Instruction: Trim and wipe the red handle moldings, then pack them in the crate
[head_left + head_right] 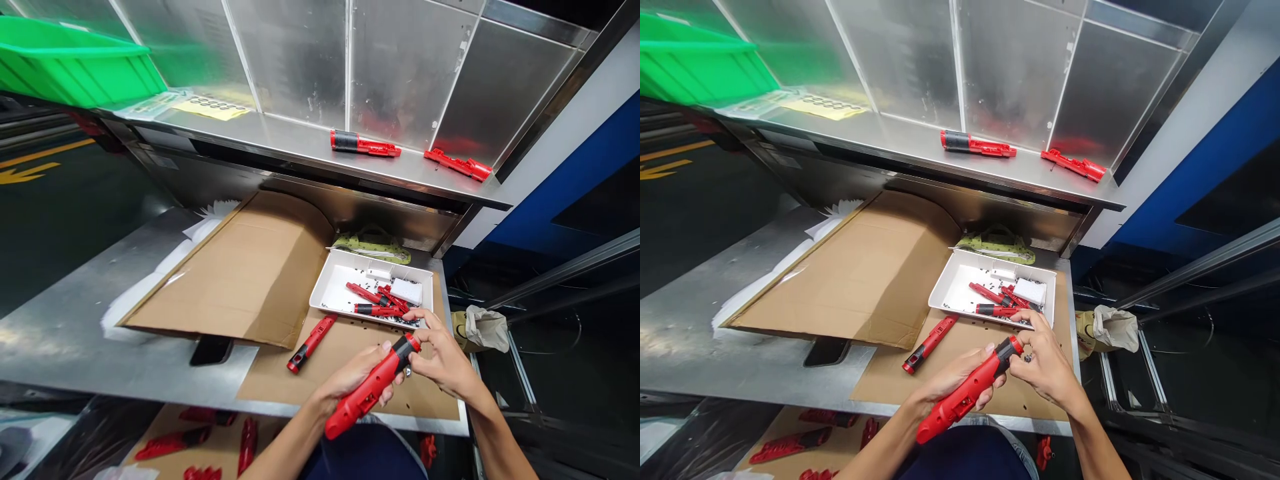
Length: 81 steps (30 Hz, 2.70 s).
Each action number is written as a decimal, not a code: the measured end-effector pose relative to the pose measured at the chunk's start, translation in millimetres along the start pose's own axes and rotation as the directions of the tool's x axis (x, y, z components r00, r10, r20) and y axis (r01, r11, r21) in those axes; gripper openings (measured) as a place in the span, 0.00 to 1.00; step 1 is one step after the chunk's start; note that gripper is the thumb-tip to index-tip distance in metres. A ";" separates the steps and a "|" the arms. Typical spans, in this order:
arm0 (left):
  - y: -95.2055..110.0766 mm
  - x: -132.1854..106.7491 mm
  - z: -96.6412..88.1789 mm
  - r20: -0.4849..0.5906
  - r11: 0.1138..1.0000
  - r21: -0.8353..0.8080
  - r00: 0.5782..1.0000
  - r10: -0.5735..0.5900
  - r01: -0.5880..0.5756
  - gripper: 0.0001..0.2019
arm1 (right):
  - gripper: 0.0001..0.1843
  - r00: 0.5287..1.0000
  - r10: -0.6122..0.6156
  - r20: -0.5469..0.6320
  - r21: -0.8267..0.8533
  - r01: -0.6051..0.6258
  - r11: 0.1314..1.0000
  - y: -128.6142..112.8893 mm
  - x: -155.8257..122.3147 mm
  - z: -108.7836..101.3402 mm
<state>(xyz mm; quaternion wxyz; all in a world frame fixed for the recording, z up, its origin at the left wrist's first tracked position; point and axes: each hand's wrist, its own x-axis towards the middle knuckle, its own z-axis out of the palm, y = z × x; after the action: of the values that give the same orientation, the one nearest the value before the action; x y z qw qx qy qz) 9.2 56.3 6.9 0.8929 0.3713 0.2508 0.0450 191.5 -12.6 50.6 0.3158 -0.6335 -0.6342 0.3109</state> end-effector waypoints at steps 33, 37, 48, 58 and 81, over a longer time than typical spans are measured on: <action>5.5 13.3 -43.9 -0.011 0.917 -0.353 0.979 -0.203 0.186 0.20 | 0.15 0.855 0.230 -0.466 0.092 -0.212 0.973 35.2 -40.1 7.7; 5.0 -4.0 -42.0 0.087 0.986 -0.058 0.984 -0.154 0.159 0.31 | 0.13 0.980 0.092 -0.179 0.123 -0.070 0.990 11.2 -36.1 9.6; 27.7 -12.3 -18.1 0.217 0.974 0.176 0.959 -0.179 0.142 0.23 | 0.05 0.994 -0.006 -0.109 -0.124 -0.007 0.992 -49.1 -25.3 8.5; 14.6 -5.9 -17.3 0.276 0.988 0.115 0.952 -0.136 0.108 0.29 | 0.08 0.994 0.011 -0.112 -0.039 -0.016 0.999 -40.3 -27.9 9.4; 0.1 0.8 -3.8 0.213 0.993 0.022 0.970 -0.119 0.117 0.32 | 0.09 0.996 0.025 -0.081 -0.039 -0.028 0.999 -26.1 -38.1 6.8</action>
<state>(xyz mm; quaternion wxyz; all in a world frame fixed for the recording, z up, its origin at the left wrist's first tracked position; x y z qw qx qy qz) 8.1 59.0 4.3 0.9141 0.3623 0.1750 -0.0498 170.1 -50.8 66.9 0.3242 -0.6600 -0.6188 0.2765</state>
